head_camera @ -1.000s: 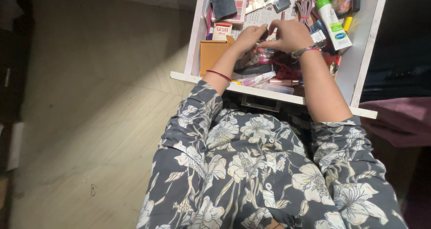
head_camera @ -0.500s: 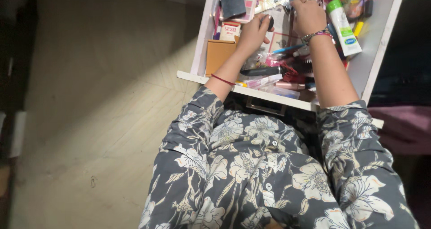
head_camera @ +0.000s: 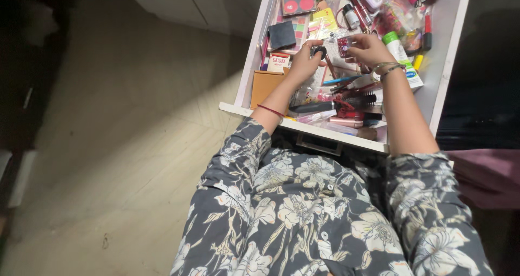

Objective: The person organizes a drawer by picking up and relocating various makeup products and beauty tools, including compacts, palettes, tubes, brushes, and small bags, by hand.

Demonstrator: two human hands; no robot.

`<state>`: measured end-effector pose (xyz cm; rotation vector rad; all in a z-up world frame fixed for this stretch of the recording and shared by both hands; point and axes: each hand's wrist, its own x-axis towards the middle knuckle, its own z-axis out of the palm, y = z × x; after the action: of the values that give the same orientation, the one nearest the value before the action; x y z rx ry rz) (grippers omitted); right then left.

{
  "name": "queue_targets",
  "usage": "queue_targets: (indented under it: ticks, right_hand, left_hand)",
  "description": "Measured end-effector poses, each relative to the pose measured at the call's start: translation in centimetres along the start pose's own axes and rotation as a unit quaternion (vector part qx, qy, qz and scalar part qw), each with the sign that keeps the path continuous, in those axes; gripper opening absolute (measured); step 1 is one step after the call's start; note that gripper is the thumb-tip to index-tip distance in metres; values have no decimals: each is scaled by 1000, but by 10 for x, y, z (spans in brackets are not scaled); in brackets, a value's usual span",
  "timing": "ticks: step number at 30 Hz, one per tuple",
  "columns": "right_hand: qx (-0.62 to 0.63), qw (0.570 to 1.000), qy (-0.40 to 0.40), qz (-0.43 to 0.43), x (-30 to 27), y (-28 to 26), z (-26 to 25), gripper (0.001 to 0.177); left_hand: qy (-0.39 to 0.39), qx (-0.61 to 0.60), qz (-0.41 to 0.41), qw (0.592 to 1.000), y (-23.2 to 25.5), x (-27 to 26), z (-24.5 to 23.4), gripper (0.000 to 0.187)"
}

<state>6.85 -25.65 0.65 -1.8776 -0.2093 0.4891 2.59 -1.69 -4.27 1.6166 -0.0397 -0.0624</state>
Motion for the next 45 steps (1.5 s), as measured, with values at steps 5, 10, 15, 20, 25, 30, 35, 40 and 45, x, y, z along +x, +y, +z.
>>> queue_targets:
  ticks: [5, 10, 15, 20, 25, 30, 35, 40, 45]
  right_hand:
    - [102, 994, -7, 33, -33, -11, 4, 39]
    - [159, 987, -32, -12, -36, -21, 13, 39]
    - [82, 996, -11, -43, -32, -16, 15, 39]
    - [76, 997, 7, -34, -40, -14, 13, 38]
    - [53, 998, 10, -45, -50, -32, 19, 38]
    - [85, 994, -59, -46, -50, -37, 23, 34]
    - [60, 995, -81, -19, -52, -41, 26, 42]
    - [65, 994, -78, 31, -47, -36, 28, 40]
    - [46, 998, -34, 13, -31, -10, 18, 37]
  left_hand:
    - [-36, -137, -54, 988, -9, 8, 2, 37]
    - [-48, -143, -40, 988, -10, 8, 0, 34]
    - [-13, -66, 23, 997, 16, -3, -9, 29]
    - [-35, -47, 22, 998, 36, -11, -14, 26]
    - [-78, -29, 56, 995, 37, -15, -14, 27]
    - [-76, -29, 51, 995, 29, -10, -11, 33]
    - [-67, -3, 25, 997, 17, -9, -6, 46]
    - [-87, 90, 38, 991, 9, -10, -2, 40]
    - [-84, 90, -54, 991, 4, -9, 3, 40]
